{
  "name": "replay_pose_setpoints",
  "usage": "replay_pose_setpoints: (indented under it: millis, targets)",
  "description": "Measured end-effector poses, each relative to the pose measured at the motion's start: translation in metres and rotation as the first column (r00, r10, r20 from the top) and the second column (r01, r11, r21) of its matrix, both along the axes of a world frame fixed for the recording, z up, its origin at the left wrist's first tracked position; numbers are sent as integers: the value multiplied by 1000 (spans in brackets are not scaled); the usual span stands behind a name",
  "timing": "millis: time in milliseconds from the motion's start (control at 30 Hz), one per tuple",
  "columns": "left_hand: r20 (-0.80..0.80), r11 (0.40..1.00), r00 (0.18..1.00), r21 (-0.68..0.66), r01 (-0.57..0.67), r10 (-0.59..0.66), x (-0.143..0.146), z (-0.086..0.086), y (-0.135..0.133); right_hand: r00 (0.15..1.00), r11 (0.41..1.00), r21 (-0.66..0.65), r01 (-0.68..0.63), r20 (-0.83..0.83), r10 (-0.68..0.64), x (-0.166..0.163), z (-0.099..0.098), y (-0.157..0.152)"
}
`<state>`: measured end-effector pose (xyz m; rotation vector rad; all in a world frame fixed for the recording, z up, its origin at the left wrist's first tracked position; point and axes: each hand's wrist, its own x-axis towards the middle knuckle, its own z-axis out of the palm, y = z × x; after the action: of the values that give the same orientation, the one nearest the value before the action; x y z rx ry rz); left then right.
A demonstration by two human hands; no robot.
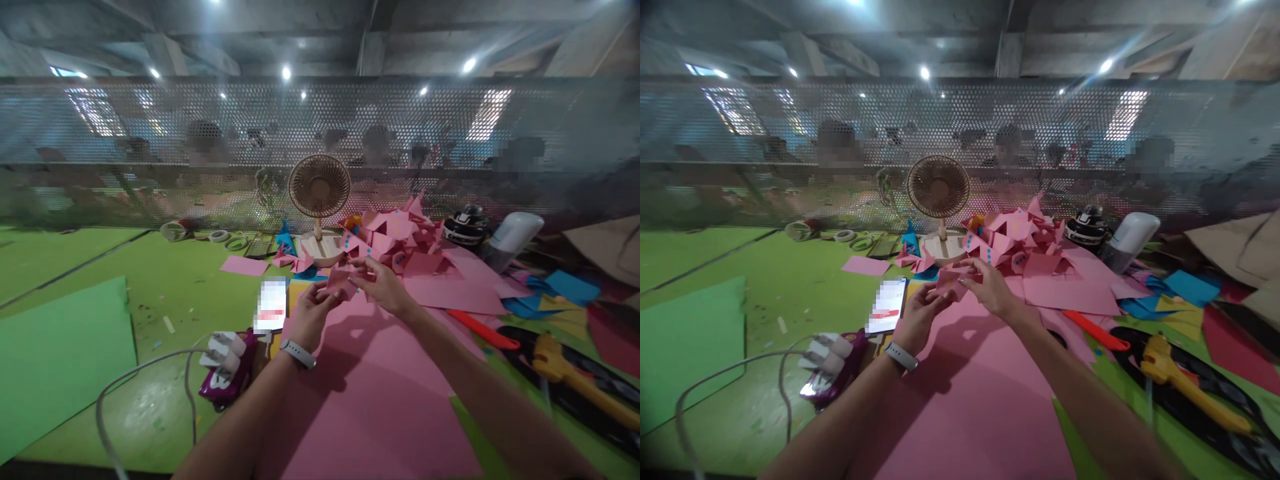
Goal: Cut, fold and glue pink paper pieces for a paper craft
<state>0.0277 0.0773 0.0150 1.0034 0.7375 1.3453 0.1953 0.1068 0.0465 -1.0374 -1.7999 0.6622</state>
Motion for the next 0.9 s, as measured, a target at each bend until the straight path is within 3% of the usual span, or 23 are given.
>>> replay_pose_setpoints:
  millis: [267, 533, 700, 900]
  targets:
    - [-60, 1000, 998, -3, 2, -2, -2, 4, 1, 998, 998, -47, -35, -45, 33, -1, 7, -4]
    - [93, 993, 990, -50, 107, -102, 0, -3, -1, 998, 997, -58, -51, -41, 48, 1, 4, 0]
    - [-3, 997, 998, -37, 63, -63, -1, 0, 0, 992, 990, -89, -108, -82, 101, -4, 5, -3]
    - [-30, 997, 998, -59, 48, -49, -4, 0, 3, 987, 998, -53, -38, -155, 29, -6, 0, 2]
